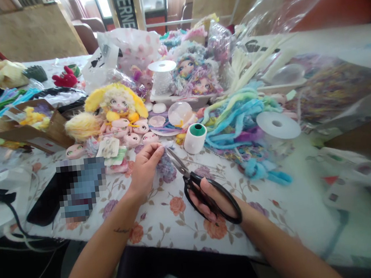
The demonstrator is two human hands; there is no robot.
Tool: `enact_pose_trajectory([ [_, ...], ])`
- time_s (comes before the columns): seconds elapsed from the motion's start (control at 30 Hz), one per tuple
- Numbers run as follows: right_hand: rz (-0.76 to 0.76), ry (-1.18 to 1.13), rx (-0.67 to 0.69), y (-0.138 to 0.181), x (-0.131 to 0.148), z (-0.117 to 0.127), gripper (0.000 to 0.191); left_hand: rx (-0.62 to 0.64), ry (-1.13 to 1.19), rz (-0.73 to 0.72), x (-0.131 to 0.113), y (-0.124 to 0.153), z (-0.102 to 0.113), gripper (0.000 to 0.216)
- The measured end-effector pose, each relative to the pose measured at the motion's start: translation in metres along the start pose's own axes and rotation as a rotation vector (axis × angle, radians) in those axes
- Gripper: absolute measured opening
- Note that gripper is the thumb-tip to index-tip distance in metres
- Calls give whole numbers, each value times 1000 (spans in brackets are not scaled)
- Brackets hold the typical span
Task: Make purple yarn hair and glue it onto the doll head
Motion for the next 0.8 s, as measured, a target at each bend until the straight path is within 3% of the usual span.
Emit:
enact_pose_trajectory([
  [0.53, 95, -46, -39, 0, -1, 3, 70, 57, -300, -196, -4, 7, -6, 17],
  [0.67, 119, -138, -38, 0, 2, 1, 71, 65, -238, -130, 0, 6, -5, 18],
  [0.8, 185, -151, -44, 0, 3, 2, 71, 100, 109, 76, 4, 2, -4, 16],
])
Point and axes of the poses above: each hand's wrist, its own y-axis away from the middle knuckle, its own z-axis out of the back of the hand, x = y × z, the point moved 2 cm from there along -y, towards the middle knuckle, and after that the axes turned 3 degrees about x, right-handed, at the moved point
